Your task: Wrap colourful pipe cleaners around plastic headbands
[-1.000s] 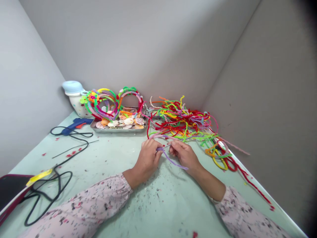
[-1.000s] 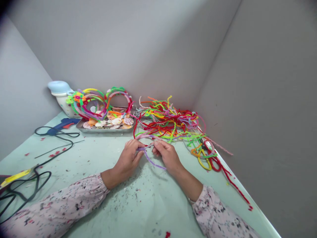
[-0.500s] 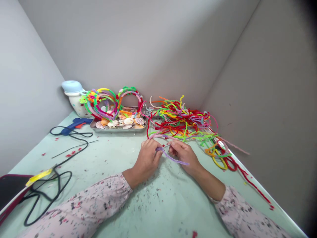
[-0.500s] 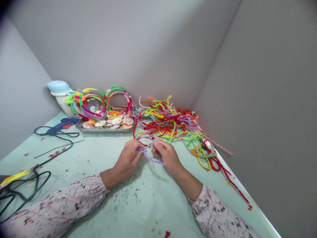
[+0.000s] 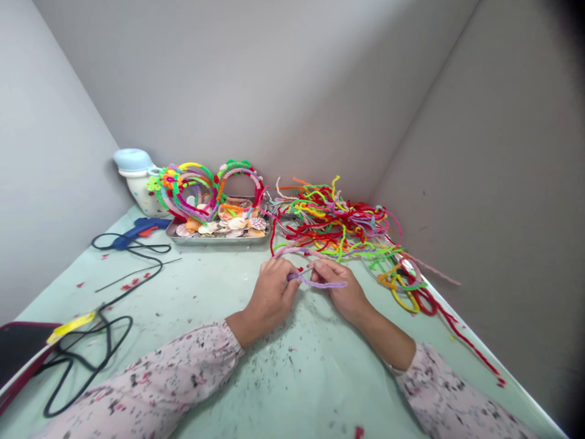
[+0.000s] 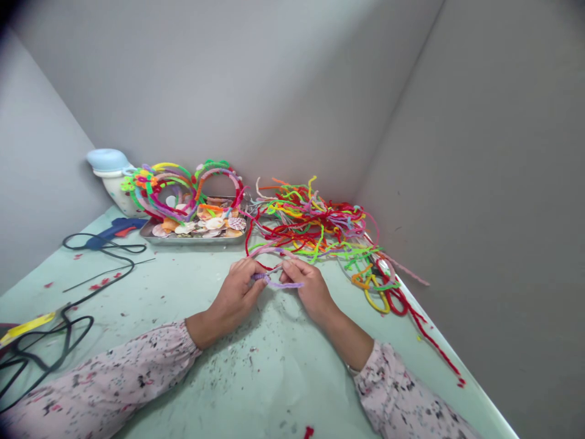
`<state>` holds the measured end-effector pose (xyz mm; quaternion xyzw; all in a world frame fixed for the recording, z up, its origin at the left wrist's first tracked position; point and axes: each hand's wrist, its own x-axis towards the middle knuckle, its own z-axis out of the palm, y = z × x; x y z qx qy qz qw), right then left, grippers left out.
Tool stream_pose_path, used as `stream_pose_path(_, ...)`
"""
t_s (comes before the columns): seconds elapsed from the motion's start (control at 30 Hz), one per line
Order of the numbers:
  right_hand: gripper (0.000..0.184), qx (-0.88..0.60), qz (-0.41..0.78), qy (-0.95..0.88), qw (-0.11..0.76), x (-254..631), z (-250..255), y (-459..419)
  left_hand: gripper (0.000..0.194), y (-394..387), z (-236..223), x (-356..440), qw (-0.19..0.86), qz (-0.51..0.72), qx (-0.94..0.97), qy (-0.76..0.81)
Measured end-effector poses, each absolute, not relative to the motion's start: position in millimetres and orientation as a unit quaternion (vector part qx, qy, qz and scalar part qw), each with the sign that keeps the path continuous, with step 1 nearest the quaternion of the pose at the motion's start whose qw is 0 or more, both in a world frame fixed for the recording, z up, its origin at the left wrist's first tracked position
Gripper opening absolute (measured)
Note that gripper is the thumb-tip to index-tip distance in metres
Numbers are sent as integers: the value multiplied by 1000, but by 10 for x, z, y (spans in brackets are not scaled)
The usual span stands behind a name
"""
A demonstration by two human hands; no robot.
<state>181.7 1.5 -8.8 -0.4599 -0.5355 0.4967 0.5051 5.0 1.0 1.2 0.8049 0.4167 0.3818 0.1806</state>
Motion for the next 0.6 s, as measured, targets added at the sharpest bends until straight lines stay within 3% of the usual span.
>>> stream_pose_path(0.37, 30, -456, 510, -528, 502, 1817, -83, 10, 5, 19, -6, 53, 176, 393, 803, 412)
stream_pose_path(0.6, 34, -481, 456, -573, 482, 1830, -75, 14, 8, 7, 10, 49, 178, 389, 802, 418)
